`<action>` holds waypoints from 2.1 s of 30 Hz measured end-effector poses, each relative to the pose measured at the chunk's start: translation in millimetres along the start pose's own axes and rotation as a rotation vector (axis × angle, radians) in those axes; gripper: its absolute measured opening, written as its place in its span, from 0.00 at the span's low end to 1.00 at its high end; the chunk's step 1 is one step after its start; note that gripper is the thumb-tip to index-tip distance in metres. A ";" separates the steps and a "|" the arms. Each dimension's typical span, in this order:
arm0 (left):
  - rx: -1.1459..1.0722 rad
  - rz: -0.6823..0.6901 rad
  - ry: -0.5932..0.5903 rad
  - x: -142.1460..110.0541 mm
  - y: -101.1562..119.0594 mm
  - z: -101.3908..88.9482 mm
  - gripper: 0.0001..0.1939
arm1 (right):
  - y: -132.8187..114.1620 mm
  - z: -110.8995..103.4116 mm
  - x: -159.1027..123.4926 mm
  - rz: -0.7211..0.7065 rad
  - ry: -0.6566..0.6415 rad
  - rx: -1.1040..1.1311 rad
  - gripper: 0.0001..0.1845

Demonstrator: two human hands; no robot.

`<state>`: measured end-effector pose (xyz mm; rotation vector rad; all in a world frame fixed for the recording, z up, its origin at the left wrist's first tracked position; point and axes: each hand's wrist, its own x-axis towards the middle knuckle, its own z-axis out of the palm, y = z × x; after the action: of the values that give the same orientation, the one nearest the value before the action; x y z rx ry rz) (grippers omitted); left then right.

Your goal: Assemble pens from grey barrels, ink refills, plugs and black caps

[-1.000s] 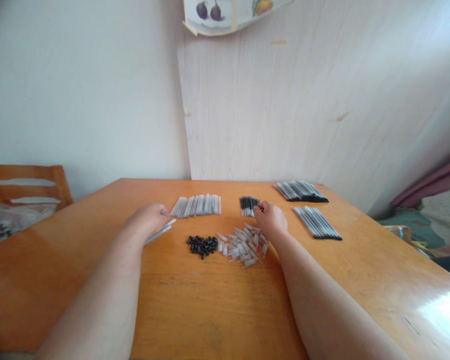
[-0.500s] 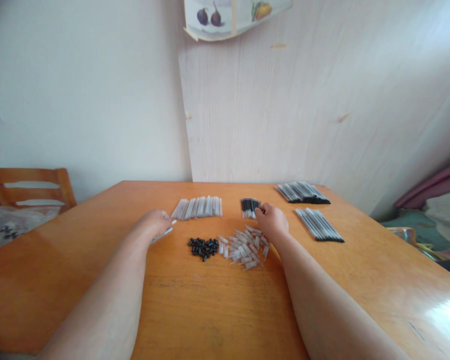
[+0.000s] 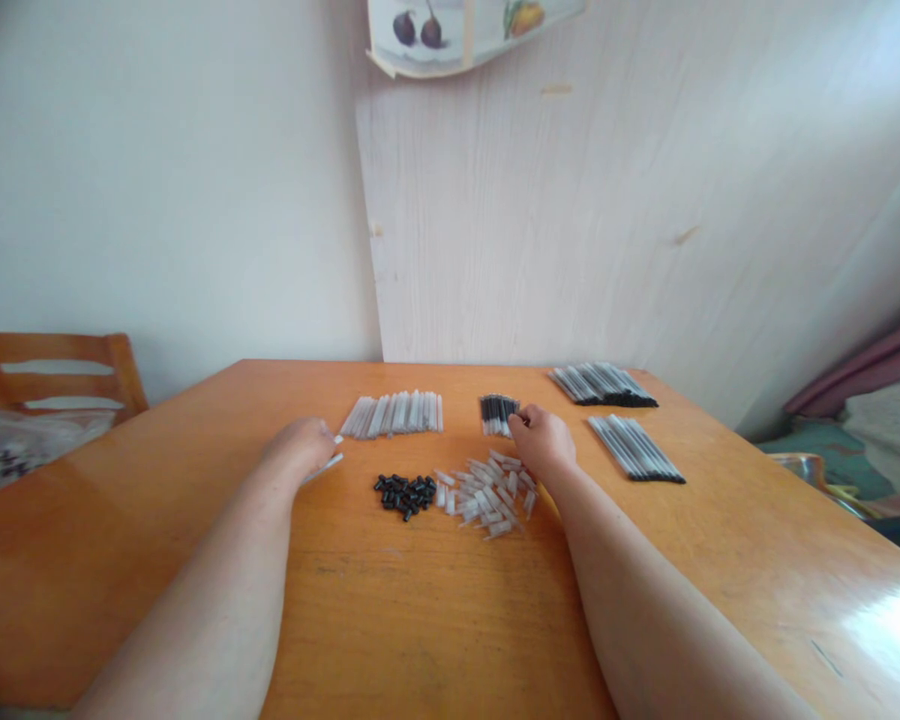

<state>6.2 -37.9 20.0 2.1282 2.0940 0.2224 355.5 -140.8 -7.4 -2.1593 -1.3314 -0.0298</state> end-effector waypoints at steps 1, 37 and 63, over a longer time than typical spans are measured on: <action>0.007 0.002 0.013 -0.7 0.2 -0.4 0.16 | -0.2 -0.5 0.1 0.006 0.005 0.006 0.17; -0.561 0.820 0.066 -85.1 97.7 1.6 0.07 | -66.9 -28.3 -44.3 -0.212 -0.571 1.003 0.19; -0.945 0.570 -0.462 -84.8 95.2 -3.8 0.14 | -60.5 -26.7 -39.0 -0.204 -0.658 1.124 0.18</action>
<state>97.2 -124.2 43.3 1.8222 0.8127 0.5713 293.9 -166.1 30.8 -1.0680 -1.3748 1.1409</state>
